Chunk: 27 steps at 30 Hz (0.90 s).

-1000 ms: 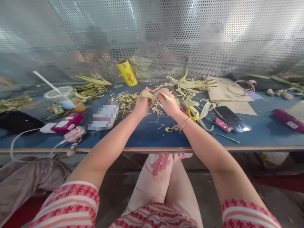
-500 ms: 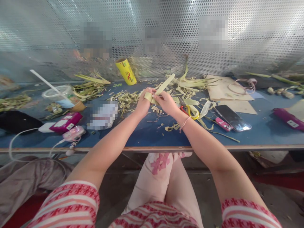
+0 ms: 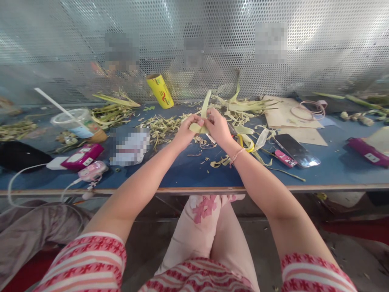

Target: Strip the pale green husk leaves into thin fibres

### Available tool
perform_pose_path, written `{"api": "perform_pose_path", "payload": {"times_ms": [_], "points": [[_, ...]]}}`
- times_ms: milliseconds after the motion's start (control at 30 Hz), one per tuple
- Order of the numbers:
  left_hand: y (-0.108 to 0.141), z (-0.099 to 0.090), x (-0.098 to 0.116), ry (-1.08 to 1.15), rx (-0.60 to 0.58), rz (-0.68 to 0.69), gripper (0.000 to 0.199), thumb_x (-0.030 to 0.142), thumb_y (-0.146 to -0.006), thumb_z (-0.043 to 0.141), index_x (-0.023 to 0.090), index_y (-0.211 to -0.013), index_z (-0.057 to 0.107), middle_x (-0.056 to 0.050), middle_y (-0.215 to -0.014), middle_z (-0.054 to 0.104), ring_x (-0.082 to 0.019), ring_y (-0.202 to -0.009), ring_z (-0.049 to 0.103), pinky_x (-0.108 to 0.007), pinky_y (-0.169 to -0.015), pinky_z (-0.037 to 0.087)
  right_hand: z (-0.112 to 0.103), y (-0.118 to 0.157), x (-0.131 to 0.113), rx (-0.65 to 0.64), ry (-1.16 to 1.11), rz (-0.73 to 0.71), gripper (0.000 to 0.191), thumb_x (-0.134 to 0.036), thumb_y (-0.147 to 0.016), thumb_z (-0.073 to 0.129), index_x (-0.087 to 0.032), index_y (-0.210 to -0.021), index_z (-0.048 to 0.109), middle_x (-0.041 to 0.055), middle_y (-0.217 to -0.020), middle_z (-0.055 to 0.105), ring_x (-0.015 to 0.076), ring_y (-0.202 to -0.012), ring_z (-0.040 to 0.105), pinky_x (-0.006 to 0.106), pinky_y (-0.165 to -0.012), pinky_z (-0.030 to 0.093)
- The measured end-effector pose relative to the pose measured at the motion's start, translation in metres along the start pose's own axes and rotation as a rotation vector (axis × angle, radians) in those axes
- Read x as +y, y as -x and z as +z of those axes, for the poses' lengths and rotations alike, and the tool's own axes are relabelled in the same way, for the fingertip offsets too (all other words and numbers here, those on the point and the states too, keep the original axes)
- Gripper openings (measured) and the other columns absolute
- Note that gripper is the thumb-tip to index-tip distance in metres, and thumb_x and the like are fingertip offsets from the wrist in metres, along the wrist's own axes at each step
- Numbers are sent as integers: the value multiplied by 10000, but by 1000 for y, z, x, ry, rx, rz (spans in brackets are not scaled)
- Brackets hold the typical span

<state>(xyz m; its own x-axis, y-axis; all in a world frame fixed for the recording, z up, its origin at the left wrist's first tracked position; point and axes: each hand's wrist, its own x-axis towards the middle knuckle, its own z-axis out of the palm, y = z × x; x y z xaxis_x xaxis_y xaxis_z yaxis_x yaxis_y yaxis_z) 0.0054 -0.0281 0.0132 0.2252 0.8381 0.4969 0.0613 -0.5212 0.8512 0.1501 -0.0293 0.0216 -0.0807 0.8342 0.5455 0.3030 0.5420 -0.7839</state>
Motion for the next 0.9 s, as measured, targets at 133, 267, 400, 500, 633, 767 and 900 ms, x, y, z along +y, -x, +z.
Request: {"api": "perform_pose_path", "payload": {"times_ms": [133, 267, 400, 500, 633, 767, 900], "points": [[0, 1, -1, -24, 11, 24, 382, 541, -794, 692, 196, -727, 542, 38, -633, 506, -105, -628, 482, -257, -615, 384, -1, 0, 3, 2, 85, -37, 164, -354, -909, 559, -198, -891, 603, -41, -585, 525, 112, -554, 460, 252, -576, 372], [1, 2, -1, 25, 3, 23, 396, 531, -782, 699, 193, -677, 520, 47, -606, 464, -92, -586, 432, -251, -575, 347, -2, -2, 3, -17, 120, -95, 308, -420, -948, 476, -177, -857, 642, 17, -723, 625, 145, -703, 550, 284, -716, 442], [0, 2, -3, 104, 0, 14, 380, 489, -801, 695, 198, -670, 487, 54, -604, 435, -73, -527, 381, -239, -525, 303, -6, -5, 2, -36, 54, 43, 299, -369, -942, 437, -177, -903, 663, 45, -867, 633, 135, -689, 538, 276, -658, 447], [-1, 0, -5, 162, -35, 20, 380, 476, -818, 685, 201, -675, 467, 51, -622, 428, -70, -532, 386, -232, -526, 310, -11, -7, 1, -256, -130, 306, 259, -282, -874, 467, -179, -1012, 661, 59, -957, 656, 123, -596, 543, 277, -554, 428], [0, -2, -3, 237, -96, 0, 413, 500, -820, 684, 201, -675, 439, 52, -631, 408, -62, -521, 358, -226, -508, 289, -19, -7, 0, -431, -224, 425, 211, -293, -816, 545, -159, -937, 656, 27, -753, 631, 108, -500, 499, 274, -503, 385], [0, -2, -2, 259, -76, -21, 369, 436, -834, 679, 198, -678, 445, 58, -618, 398, -53, -504, 342, -219, -497, 265, -27, -11, 0, -302, -69, 212, 156, -313, -784, 632, -167, -731, 622, -28, -613, 524, 81, -522, 454, 248, -536, 367], [-3, -3, -8, 237, -29, -45, 334, 412, -841, 673, 203, -700, 453, 68, -592, 393, -47, -472, 331, -222, -483, 252, -31, -14, -1, -168, -91, 217, 108, -280, -757, 661, -184, -778, 617, -39, -643, 544, 90, -517, 519, 251, -535, 410]]}}
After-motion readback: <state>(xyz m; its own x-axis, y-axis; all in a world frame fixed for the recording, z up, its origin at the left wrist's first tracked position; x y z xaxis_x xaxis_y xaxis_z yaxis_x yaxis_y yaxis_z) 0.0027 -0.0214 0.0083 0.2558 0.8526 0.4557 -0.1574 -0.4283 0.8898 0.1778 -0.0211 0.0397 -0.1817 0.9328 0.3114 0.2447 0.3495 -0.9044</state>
